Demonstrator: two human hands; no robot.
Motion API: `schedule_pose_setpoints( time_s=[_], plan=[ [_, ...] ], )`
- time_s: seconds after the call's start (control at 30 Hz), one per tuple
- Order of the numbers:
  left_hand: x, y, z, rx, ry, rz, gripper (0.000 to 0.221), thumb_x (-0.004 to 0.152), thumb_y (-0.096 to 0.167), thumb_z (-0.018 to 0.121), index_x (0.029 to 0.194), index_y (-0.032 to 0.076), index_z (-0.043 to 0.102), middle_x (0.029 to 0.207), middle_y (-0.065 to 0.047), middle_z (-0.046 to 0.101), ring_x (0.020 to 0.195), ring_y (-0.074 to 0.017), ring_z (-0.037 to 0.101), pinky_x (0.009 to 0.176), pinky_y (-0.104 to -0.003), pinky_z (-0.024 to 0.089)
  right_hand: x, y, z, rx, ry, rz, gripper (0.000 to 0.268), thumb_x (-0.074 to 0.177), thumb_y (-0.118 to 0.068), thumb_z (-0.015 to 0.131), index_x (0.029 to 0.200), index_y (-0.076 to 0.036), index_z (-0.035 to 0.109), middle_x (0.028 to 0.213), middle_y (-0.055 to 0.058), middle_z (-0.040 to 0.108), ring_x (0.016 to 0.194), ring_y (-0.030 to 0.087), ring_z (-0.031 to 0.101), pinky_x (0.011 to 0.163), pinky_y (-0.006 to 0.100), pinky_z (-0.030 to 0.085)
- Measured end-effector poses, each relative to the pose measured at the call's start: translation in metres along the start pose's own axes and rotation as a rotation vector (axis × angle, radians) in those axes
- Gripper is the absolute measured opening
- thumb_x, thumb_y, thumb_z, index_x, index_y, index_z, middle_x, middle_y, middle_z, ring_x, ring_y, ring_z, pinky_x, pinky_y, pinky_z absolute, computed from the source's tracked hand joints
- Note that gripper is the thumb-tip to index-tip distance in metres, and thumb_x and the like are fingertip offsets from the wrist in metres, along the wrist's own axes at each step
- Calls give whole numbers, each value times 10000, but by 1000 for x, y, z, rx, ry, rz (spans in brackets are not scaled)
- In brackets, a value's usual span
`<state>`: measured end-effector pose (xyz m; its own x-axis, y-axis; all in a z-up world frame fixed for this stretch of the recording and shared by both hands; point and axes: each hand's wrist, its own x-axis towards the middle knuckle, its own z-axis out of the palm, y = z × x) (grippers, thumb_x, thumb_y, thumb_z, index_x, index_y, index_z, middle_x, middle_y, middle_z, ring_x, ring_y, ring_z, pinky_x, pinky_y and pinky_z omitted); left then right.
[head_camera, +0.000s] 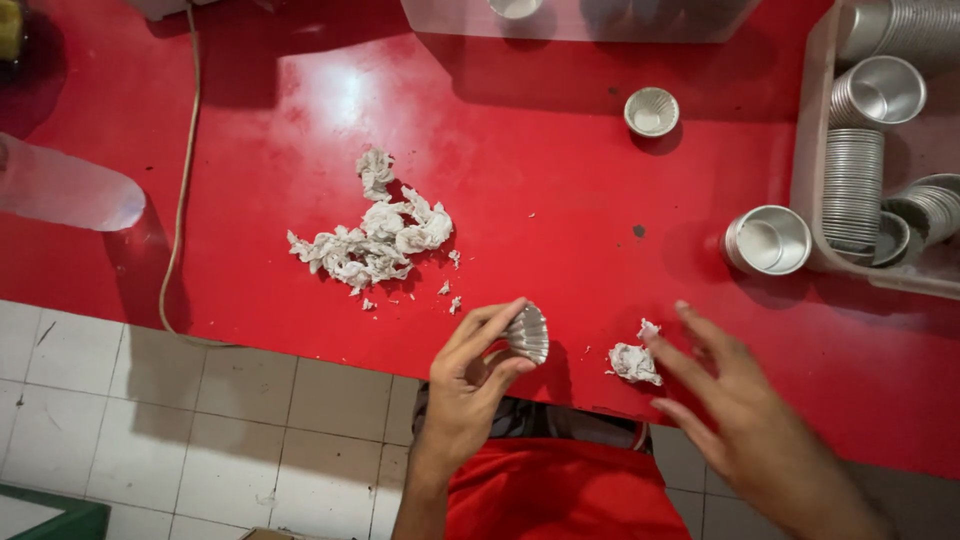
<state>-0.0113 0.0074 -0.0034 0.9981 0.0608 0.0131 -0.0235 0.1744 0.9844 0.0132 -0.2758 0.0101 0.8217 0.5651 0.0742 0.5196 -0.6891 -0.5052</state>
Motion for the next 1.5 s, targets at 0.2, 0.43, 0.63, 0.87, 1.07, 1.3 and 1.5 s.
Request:
schedule_pose_setpoints(
  time_s=[0.2, 0.43, 0.63, 0.87, 1.07, 1.3, 1.5],
  plan=[
    [-3, -5, 7, -57, -45, -11, 461, 973, 47, 657, 1419, -24, 568, 1300, -144, 540, 1112, -187, 607, 945, -282, 640, 4, -6, 35, 65, 37, -171, 427, 960, -70, 564, 1381, -123, 616, 1407, 113, 580, 1238, 332, 558, 1086, 435, 481],
    [-7, 0, 5, -5, -10, -9, 485, 955, 87, 685, 1416, -17, 576, 1293, -135, 581, 1155, -187, 599, 955, -259, 603, 27, -25, 45, 30, -10, -249, 433, 890, -17, 647, 1320, -55, 615, 1290, 113, 603, 1112, 317, 572, 991, 418, 488],
    [-12, 6, -10, 14, 62, 51, 508, 944, 130, 706, 1413, -27, 587, 1265, -119, 588, 1130, -168, 599, 949, -261, 563, 68, -45, 54, 214, 154, -222, 275, 947, -41, 671, 1222, -47, 676, 1120, 129, 644, 1024, 282, 637, 929, 367, 536],
    [-18, 6, -29, 35, 128, 14, 547, 937, 205, 712, 1425, -7, 584, 1274, -107, 613, 1121, -166, 616, 925, -262, 566, 66, -39, 51, 101, -8, -147, 480, 940, -28, 606, 1417, -38, 556, 1355, 190, 521, 1247, 323, 569, 1078, 377, 477],
    [-13, 2, -25, 6, 113, 57, 537, 940, 185, 714, 1412, -34, 583, 1289, -127, 618, 1167, -182, 612, 999, -277, 541, 69, -39, 53, 29, -15, -232, 479, 907, 11, 639, 1380, -39, 585, 1317, 161, 572, 1169, 311, 573, 1035, 383, 487],
    [-12, 7, -28, 88, 106, -26, 537, 926, 186, 731, 1423, 27, 604, 1252, -69, 631, 1071, -116, 619, 837, -207, 542, 77, -70, 29, 382, 158, 17, 333, 853, -41, 771, 1180, -73, 713, 1062, 46, 764, 934, 124, 741, 914, 237, 580],
    [-12, -1, -19, 30, -8, 45, 462, 980, 123, 677, 1422, 27, 586, 1302, -117, 591, 1201, -190, 600, 1051, -278, 519, 100, -83, 37, 411, 203, -304, 198, 873, -40, 772, 1056, -3, 706, 1028, 109, 719, 879, 247, 632, 822, 315, 549]
  ],
)
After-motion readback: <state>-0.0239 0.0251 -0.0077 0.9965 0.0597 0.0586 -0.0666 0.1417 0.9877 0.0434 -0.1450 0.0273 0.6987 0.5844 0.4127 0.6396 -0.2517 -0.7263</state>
